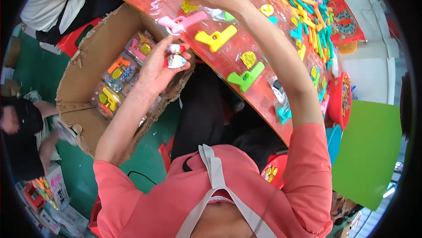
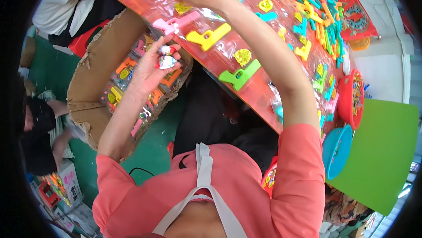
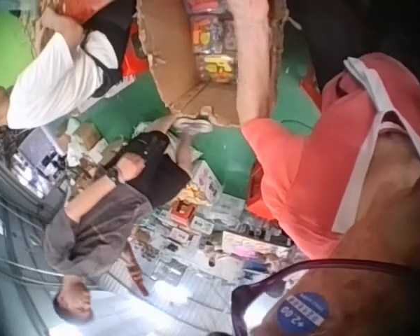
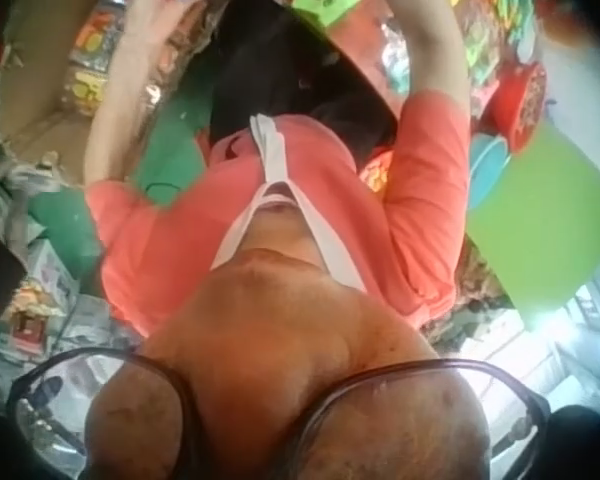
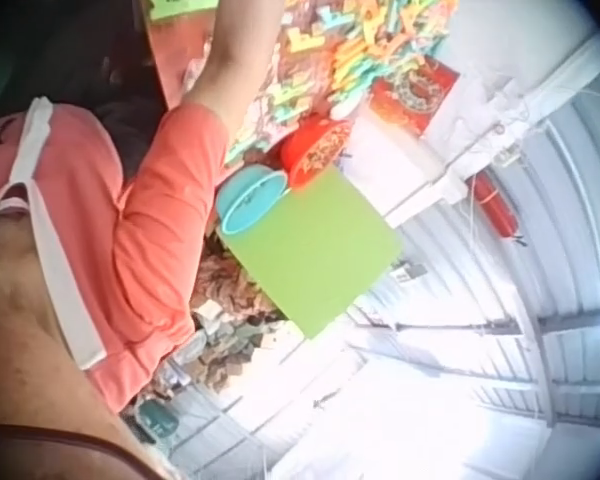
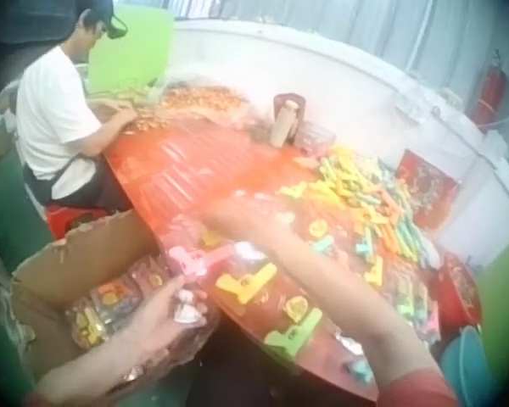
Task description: The recorder is assembling and packaging colorful plastic toy guns by placing components into plastic blister packs.
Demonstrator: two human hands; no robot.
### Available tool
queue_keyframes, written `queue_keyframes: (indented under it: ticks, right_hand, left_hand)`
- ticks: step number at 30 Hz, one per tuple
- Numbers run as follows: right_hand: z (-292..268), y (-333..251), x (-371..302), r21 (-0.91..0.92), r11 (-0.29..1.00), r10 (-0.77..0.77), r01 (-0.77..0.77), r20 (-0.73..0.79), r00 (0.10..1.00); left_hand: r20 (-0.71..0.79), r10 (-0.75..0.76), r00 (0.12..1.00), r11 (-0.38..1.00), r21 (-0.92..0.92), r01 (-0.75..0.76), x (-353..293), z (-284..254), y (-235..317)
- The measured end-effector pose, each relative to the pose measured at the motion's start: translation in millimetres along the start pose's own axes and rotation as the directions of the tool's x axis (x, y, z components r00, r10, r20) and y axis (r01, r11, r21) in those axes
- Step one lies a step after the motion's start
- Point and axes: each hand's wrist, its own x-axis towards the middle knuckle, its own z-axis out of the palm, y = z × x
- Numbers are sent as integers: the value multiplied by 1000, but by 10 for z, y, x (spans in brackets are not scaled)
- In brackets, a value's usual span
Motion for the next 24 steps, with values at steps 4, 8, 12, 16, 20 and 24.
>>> queue_keyframes:
  ticks: [4,8,12,16,20,24]
  right_hand:
    - [18,-199,-67,-177,978,113,-111,5,994]
    - [-244,-474,-171,-109,980,159,-165,-63,985]
    - [166,-104,-265,-143,987,36,-70,-228,973]
    - [178,-53,-285,60,997,64,-55,-155,986]
    - [145,-99,-227,75,997,18,-7,-153,988]
    - [166,-29,-244,170,984,80,-53,-161,984]
  left_hand:
    - [0,8,1000,1000,9,-8,60,-44,44]
    - [-54,84,995,996,29,-82,95,-127,94]
    - [31,56,998,997,49,-57,157,-114,41]
    - [-9,72,997,997,30,-72,123,-111,-5]
    - [-20,88,996,996,33,-88,53,-110,22]
    - [0,84,996,996,20,-84,-37,-56,40]
